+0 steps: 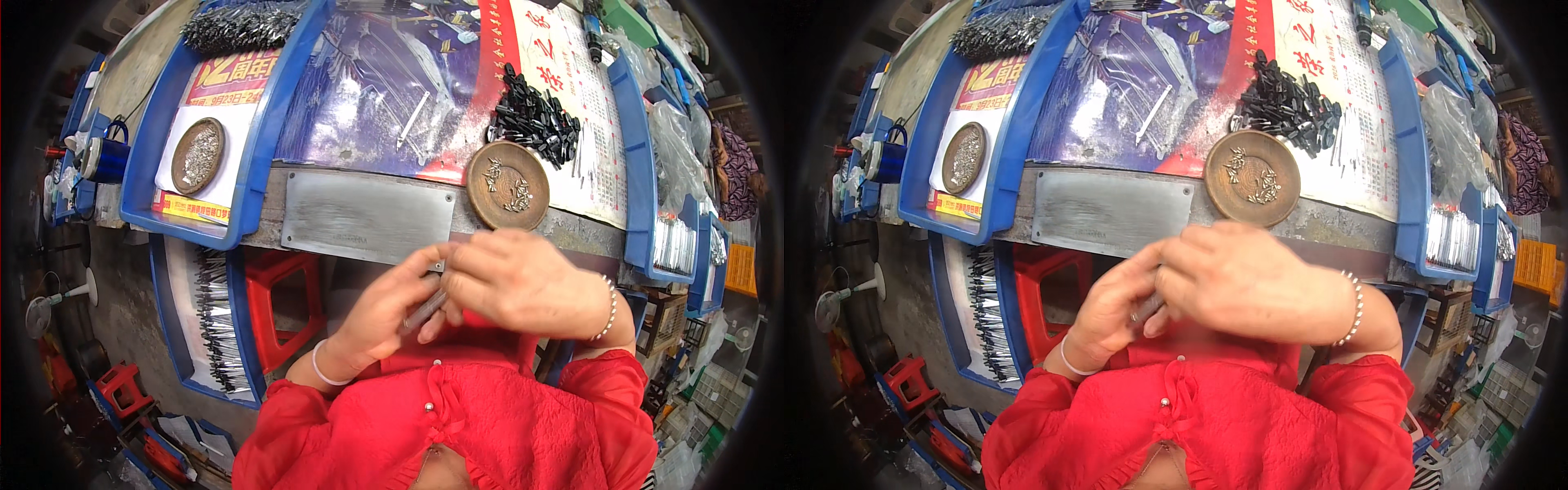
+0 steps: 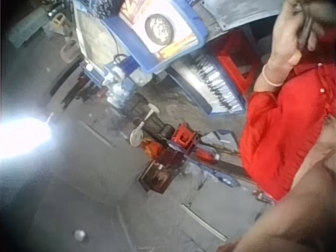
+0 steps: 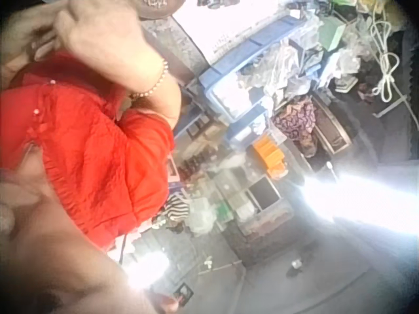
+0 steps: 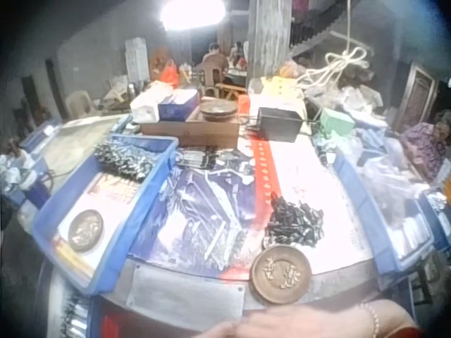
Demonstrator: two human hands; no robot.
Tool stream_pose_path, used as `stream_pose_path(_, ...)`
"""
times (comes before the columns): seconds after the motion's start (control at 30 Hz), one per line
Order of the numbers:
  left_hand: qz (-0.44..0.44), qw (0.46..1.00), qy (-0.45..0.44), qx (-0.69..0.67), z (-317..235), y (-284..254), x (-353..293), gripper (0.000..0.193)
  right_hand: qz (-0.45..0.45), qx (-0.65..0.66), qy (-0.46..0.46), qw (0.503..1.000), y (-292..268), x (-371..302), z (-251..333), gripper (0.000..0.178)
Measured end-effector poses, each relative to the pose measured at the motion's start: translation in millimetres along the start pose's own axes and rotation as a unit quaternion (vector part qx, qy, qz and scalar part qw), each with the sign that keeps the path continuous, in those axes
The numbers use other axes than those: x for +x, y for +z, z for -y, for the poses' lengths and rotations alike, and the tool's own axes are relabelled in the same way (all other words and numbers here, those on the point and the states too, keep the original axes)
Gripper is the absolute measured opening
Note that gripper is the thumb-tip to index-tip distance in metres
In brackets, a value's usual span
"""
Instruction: Manually assembling small metal and plastic parts at a workstation.
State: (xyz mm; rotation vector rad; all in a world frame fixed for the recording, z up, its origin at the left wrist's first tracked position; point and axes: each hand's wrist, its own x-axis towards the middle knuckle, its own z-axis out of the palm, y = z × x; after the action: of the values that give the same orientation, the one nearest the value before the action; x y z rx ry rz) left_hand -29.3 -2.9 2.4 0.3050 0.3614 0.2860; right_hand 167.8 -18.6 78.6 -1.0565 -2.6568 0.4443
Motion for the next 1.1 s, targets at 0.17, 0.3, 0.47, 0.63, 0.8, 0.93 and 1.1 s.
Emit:
stream_pose_path(0.17,-0.180,0.929,0.311,0.088,-27.1,-5.2,0.4,0.047,-0.107,0.015,0.093,0.990,-25.1,28.3,-76.7,0.014)
stream_pose_path(0.3,-0.236,0.790,0.472,0.312,-30.6,-29.3,16.5,0.043,-0.195,0.018,0.184,0.963,-23.7,63.6,-151.5,0.017)
stream_pose_path(0.47,-0.253,0.715,0.501,0.416,-20.2,-37.4,23.5,0.039,-0.192,-0.052,0.218,0.955,5.4,129.0,-228.6,0.016)
stream_pose_path(0.63,-0.266,0.730,0.476,0.412,-22.6,-34.8,24.6,0.040,-0.220,-0.094,0.273,0.932,18.3,170.1,-263.3,0.019)
stream_pose_path(0.8,-0.273,0.728,0.464,0.425,-22.8,-34.9,22.2,0.038,-0.233,-0.086,0.293,0.923,26.4,192.3,-273.9,0.018)
stream_pose_path(0.93,-0.276,0.730,0.459,0.425,-22.9,-35.7,22.0,0.037,-0.236,-0.092,0.290,0.923,29.5,198.7,-278.9,0.018)
stream_pose_path(1.1,-0.272,0.726,0.466,0.427,-22.7,-36.2,23.1,0.037,-0.312,-0.104,0.281,0.902,37.0,200.3,-289.4,0.017)
